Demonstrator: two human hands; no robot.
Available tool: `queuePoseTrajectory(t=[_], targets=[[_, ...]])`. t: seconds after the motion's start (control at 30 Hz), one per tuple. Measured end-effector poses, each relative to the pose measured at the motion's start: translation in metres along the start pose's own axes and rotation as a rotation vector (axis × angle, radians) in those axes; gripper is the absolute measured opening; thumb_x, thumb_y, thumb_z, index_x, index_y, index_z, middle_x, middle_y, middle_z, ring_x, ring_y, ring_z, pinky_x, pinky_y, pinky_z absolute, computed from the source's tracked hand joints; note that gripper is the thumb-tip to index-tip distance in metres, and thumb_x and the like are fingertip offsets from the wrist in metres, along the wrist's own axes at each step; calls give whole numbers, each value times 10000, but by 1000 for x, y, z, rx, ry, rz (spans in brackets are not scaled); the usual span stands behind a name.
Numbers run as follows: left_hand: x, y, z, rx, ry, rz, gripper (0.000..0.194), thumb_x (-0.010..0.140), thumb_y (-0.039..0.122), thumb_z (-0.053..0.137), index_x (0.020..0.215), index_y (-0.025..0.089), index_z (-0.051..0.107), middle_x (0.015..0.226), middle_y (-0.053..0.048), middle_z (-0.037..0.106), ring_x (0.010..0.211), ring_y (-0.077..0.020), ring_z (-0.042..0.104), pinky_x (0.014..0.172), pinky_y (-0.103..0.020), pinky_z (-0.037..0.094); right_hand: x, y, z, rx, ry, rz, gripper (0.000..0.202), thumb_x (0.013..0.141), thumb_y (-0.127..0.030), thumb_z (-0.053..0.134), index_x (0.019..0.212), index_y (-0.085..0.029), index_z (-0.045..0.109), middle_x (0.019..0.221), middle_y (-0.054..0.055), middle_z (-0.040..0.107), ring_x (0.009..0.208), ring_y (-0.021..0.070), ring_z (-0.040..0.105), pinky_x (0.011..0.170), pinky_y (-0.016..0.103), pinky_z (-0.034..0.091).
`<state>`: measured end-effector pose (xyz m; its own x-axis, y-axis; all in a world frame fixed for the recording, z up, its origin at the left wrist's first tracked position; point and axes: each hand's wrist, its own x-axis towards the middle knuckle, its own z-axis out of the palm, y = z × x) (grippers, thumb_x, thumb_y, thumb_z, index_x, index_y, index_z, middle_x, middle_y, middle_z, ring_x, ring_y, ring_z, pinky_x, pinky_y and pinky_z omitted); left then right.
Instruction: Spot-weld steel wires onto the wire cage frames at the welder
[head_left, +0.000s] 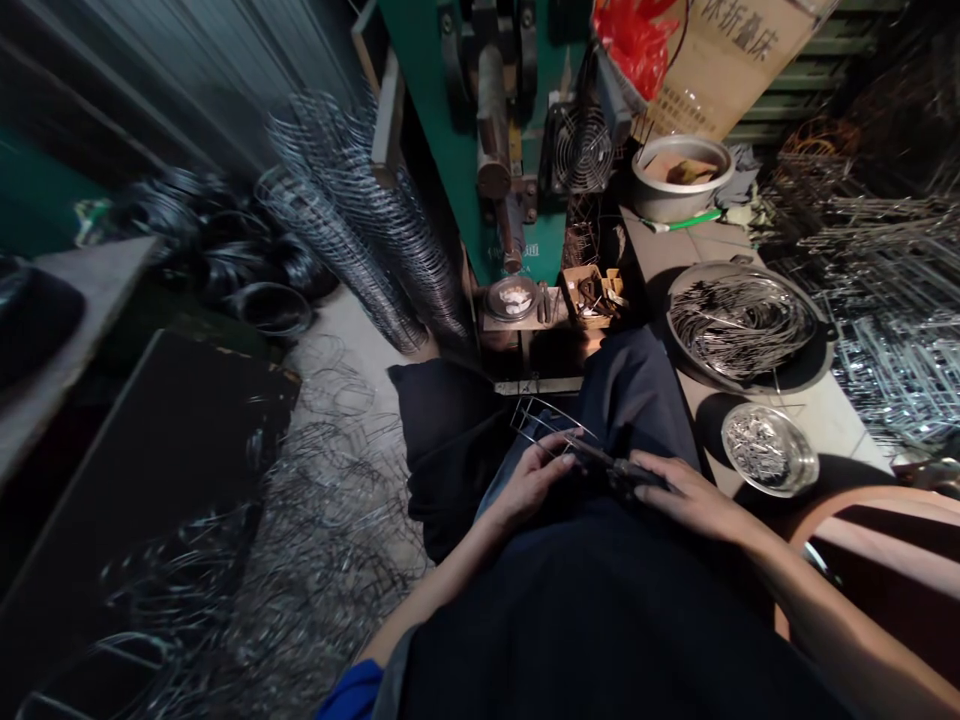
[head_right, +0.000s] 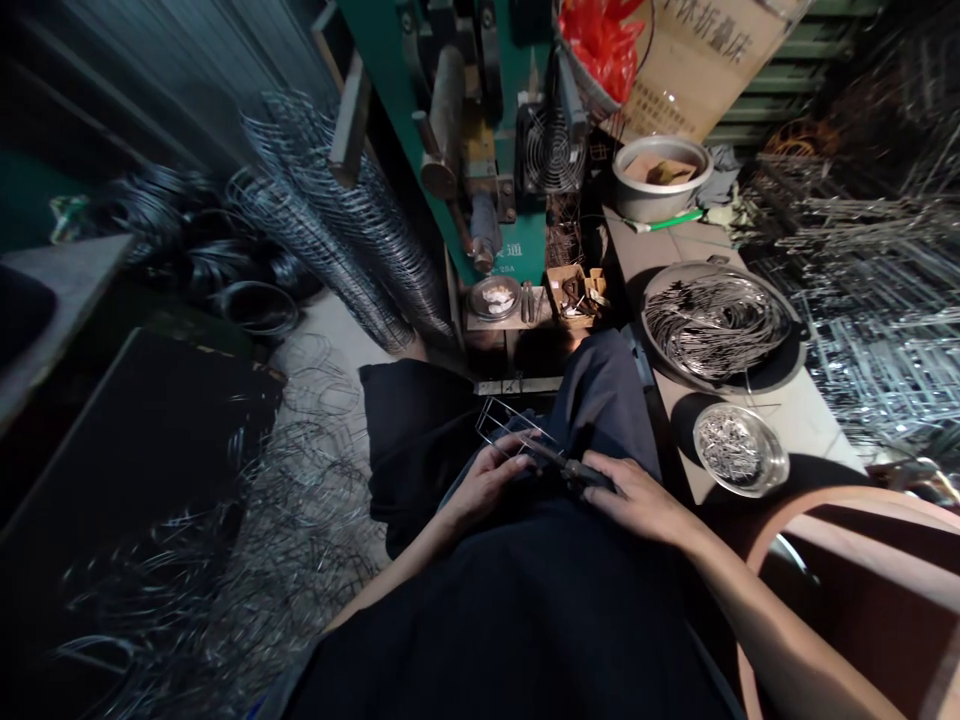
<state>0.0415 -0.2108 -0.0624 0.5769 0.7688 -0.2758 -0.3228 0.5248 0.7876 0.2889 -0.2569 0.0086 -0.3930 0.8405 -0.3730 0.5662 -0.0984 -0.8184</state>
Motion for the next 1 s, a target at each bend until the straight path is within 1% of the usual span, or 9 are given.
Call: queuePoseTrajectory(t=[0.1,0.17,0.27,0.33,0.4,0.47,0.63,0.8,1.0], targets=[[-5,1,-2,-11,-2,-31,440,831,317,738,1244,182,669,1025,-78,695,825,-145,628,834,-278,479,5,1,3,165,-51,24,151,872,-342,543,944,-209,536,875,-6,597,832,172,559,763,286,441],[-7,0,-4,-13,1,-47,424,833,318,736,1228,177,677,1004,-77,698,807,-141,628,818,-272,483,7,4,6,367,-144,79,215,855,-336,552,1031,-217,521,951,3,610,878,171,573,780,282,454],[-8,-2,-5,-16,-2,-59,423,832,334,735,1217,166,681,993,-81,703,789,-139,632,799,-264,488,10,11,10,561,-264,136,260,842,-319,546,1074,-214,493,953,10,604,812,148,574,697,247,457],[-6,-2,-5,-7,0,-59,429,833,341,734,1216,157,679,1006,-89,703,781,-140,638,789,-262,490,12,14,13,470,-197,93,229,835,-310,562,1027,-201,501,916,6,589,786,139,549,679,237,447],[-3,-1,-3,-2,6,-55,428,836,345,730,1214,151,680,1006,-94,705,772,-141,643,781,-264,492,14,14,15,270,-63,31,183,837,-304,580,967,-195,510,876,-2,572,791,143,526,710,251,443],[0,1,-1,-4,15,-53,423,836,353,730,1204,149,686,957,-87,710,752,-140,644,780,-267,491,15,12,16,108,11,16,145,851,-299,573,929,-201,499,823,-15,551,767,145,511,723,267,438],[6,0,1,18,43,-47,447,833,365,731,1218,143,681,833,-73,712,740,-150,645,796,-276,479,16,5,16,-54,36,31,109,864,-272,534,895,-231,437,752,-33,514,662,134,492,632,263,404],[7,-3,2,77,79,-26,440,844,382,713,1205,133,686,789,-68,708,755,-166,646,816,-288,471,18,3,13,-159,67,-37,119,837,-203,527,897,-240,430,862,5,561,767,157,549,701,274,433],[15,-3,7,139,121,26,349,853,387,695,1093,135,726,792,-67,703,751,-164,630,787,-279,479,21,5,9,-282,77,-22,164,824,-185,529,951,-240,441,942,35,579,885,194,587,787,300,455]])
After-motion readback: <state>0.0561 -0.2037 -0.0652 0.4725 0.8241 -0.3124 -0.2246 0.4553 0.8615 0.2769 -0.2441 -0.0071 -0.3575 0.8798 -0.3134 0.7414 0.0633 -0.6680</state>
